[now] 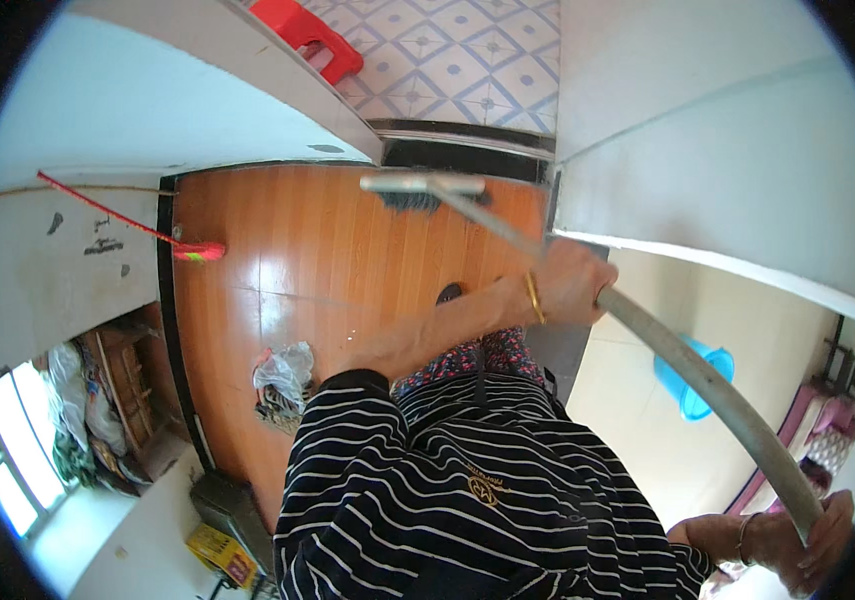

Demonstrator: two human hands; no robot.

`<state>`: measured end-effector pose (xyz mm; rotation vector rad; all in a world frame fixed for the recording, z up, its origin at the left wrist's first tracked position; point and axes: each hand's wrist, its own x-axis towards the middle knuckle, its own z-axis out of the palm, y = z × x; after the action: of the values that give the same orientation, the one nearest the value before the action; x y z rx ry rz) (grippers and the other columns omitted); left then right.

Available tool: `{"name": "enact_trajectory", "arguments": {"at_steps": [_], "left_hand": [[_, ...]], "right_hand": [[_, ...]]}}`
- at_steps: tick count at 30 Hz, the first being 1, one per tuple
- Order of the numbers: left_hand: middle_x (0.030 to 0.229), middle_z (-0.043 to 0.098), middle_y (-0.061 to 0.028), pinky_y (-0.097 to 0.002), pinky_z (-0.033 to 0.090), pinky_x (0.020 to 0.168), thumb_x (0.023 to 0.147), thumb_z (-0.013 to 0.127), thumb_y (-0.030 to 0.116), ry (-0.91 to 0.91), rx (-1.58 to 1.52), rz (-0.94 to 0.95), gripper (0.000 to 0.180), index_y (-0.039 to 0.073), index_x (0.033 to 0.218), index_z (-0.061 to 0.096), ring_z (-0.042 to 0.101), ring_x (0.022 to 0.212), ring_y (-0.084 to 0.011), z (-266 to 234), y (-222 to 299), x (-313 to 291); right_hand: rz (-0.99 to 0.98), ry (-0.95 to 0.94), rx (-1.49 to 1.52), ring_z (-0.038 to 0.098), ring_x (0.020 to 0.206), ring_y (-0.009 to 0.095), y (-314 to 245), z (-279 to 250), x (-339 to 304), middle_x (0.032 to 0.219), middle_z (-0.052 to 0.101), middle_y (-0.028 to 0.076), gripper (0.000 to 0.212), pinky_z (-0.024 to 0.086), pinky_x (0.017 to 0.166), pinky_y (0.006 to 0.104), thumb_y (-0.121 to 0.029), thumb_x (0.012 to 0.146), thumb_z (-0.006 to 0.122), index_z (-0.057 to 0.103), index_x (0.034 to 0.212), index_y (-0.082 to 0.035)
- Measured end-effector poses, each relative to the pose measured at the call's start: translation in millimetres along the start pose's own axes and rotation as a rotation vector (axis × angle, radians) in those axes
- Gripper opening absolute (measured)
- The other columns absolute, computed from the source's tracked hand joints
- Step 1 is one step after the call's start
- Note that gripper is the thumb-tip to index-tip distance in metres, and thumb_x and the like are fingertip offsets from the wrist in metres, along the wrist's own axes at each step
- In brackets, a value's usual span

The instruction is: Sweeping debris from a wooden floor into a pile using a large broom.

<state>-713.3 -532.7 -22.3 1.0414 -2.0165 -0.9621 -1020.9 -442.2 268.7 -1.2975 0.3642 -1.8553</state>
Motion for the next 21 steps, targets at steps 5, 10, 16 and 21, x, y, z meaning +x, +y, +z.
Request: {"name": "enact_trajectory", "arguments": {"at_steps": [5,10,16,21], "left_hand": [[0.058,0.054,-0.009,-0.0383,0.043,0.054,0.058,0.06,0.014,-0.047,0.159,-0.004,0.01,0.01,0.064,0.054,0.056,0.059,-0.0314,-10.5,-66.5,37.5],[0.066,0.055,-0.0115,-0.0355,0.044,0.06,0.066,0.057,0.011,-0.163,-0.008,-0.037,0.005,0.007,0.069,0.055,0.057,0.069,-0.0301,-10.7,-166.6,24.8],[0.076,0.058,-0.0128,-0.0358,0.046,0.067,0.062,0.062,0.011,0.025,0.086,-0.032,0.014,0.007,0.075,0.059,0.057,0.074,-0.0285,23.9,-177.8,-26.8],[0.064,0.056,-0.0128,-0.04,0.045,0.058,0.058,0.06,0.012,0.004,-0.025,-0.209,0.009,0.008,0.064,0.054,0.056,0.065,-0.0342,12.0,-136.0,-86.4]], "right_hand": [[-0.081,0.064,-0.517,0.046,0.047,0.01,66.9,61.1,-41.8,0.053,0.046,-0.002,0.017,0.041,0.053,0.0284,-0.019,0.067,0.055,0.042,0.057,-0.015],[0.212,-0.463,-0.515,0.056,0.052,0.024,183.3,88.0,-90.5,0.062,0.054,0.013,0.028,0.052,0.055,0.0419,0.0,0.059,0.071,0.045,0.068,-0.002],[0.307,-0.429,-0.617,0.055,0.051,0.02,184.7,107.3,-91.2,0.062,0.05,0.008,0.03,0.054,0.053,0.0406,0.009,0.058,0.064,0.042,0.072,-0.005],[0.28,-0.655,-0.598,0.055,0.049,0.015,171.6,130.3,-62.9,0.059,0.048,0.004,0.023,0.055,0.051,0.0356,0.002,0.062,0.061,0.041,0.07,-0.007]]}}
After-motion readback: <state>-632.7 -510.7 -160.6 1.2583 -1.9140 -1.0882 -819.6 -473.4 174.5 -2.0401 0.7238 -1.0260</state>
